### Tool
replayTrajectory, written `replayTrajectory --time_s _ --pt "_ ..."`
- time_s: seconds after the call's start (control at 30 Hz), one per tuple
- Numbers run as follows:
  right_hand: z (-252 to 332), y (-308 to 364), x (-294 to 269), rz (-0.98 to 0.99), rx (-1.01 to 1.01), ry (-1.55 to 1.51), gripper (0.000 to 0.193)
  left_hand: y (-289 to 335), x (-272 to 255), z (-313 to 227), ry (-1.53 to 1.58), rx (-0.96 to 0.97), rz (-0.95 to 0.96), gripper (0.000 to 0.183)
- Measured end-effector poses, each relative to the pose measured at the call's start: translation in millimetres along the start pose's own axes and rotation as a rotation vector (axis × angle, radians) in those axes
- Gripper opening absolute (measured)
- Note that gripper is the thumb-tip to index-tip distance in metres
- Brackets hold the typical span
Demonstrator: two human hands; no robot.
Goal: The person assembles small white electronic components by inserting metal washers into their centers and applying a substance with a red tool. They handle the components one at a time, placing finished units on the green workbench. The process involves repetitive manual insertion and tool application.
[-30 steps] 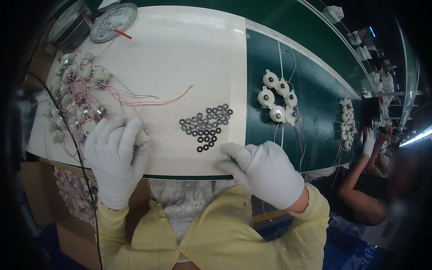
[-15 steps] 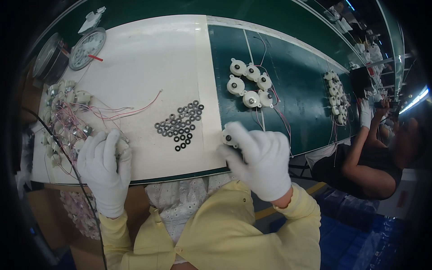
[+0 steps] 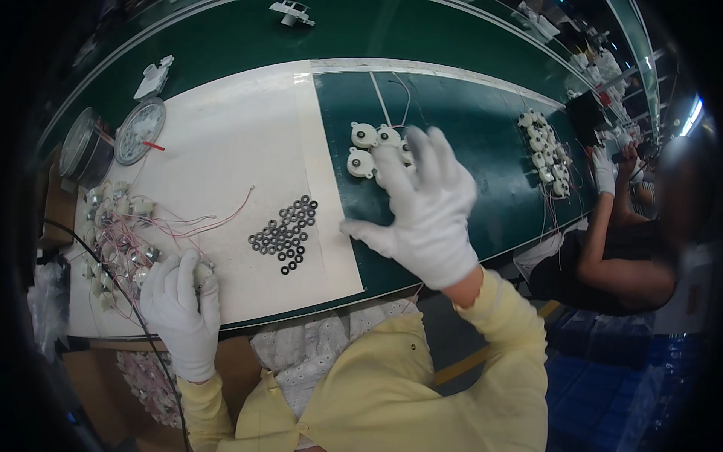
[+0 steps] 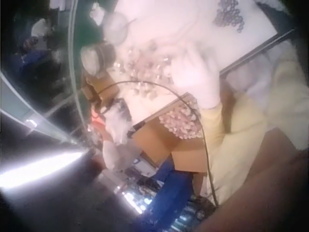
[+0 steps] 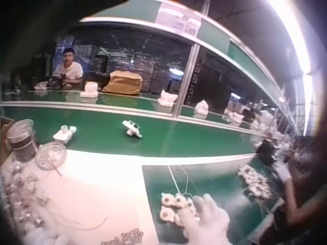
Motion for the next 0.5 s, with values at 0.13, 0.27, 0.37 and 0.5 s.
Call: replayTrajectory --time_s 0.13,0.27,0.37,0.5 --pt "-9 -17 45 0.102 0.005 0.025 0.073 -1 -1 1 0.023 0.011 -0.017 0.039" --pt "-21 -21 62 0.130 -0.011 -0.052 0.058 0 -3 -1 0.007 0.011 -0.016 0.038" --pt "-29 -26 72 0.123 -0.036 -0.068 0.057 -2 -3 1 0.043 -0.007 0.005 0.038" --pt "-42 -35 76 0.122 -0.043 -0.093 0.057 -4 -4 -1 0.060 0.005 -0.010 0.036"
Point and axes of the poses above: each hand's wrist, its own y-axis away from the middle knuckle, its own x-axis out of the palm, z = x × y, the point moved 7 cm from there along -y, towards the middle knuckle, and after that the axes turned 9 degrees about x, right-handed, at the moved point
